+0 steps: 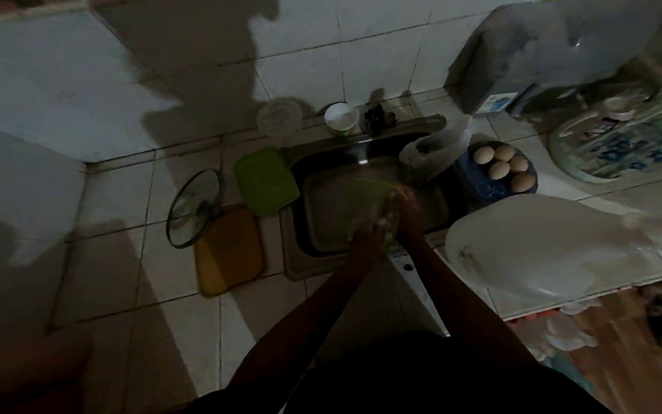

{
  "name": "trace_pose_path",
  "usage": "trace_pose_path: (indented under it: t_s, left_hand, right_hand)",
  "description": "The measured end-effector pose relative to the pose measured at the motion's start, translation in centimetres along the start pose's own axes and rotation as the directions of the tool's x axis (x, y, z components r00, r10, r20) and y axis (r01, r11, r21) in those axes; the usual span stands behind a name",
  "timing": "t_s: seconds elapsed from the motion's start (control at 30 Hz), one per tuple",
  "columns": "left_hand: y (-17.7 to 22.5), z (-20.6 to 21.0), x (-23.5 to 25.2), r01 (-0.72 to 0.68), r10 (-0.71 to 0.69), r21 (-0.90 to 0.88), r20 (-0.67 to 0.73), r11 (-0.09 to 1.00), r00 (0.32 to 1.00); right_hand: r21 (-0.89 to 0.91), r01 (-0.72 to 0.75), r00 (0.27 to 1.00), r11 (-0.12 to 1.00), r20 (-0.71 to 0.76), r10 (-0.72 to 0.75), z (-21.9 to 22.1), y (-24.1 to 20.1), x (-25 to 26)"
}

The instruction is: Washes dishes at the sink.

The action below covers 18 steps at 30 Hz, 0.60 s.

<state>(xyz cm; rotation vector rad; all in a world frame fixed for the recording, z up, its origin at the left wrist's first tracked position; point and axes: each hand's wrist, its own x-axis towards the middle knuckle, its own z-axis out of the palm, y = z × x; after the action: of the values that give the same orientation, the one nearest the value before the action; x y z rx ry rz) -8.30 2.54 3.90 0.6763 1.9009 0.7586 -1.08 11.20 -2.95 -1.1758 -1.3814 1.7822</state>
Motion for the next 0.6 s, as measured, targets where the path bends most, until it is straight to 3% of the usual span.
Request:
trace_pose_path:
  t_s: [0.13, 0.27, 0.37, 0.43, 0.5, 0.6]
  left_hand:
    - [0.2, 1.0, 1.7, -0.122, 0.100, -0.238, -0.101, 0.964, 0.990]
    - [-0.4, 0.3, 1.6, -0.138, 0.143, -0.058, 0.086, 0.989, 0.986]
    - [-0.9, 1.0, 3.2, -0.195, 0.195, -0.037, -0.009, 0.980, 0.981]
    - [-1.8, 1.9, 4.6, -0.330, 0.341, 0.118, -0.084, 0.937, 0.937]
    - [-2.0, 2.2, 4.7, -0.412, 0.434, 0.294, -0.010, 0.863, 0.901]
    - [-0.9, 1.8, 3.1, -0.343, 0.306, 0.374, 0.158, 0.861, 0.939]
  right_hand:
    - [0.030, -0.065, 0.995, 0.997, -0.069, 0.067, 1.0, 0.3, -0.6]
    - [-0.059, -0.053, 0.998, 0.997, -0.027, 0.051, -1.4, 0.2, -0.4]
    - [-0.022, -0.056, 0.997, 0.998, -0.048, 0.055, 0.0, 1.3, -0.8]
    - [0.028, -0.081, 0.995, 0.996, -0.048, 0.082, 0.4, 1.6, -0.7]
    - [0.060, -0.120, 0.991, 0.991, -0.058, 0.123, 0.2, 1.3, -0.7]
    - [-0.112, -0.116, 0.992, 0.987, -0.060, 0.110, -1.1, 0.9, -1.5]
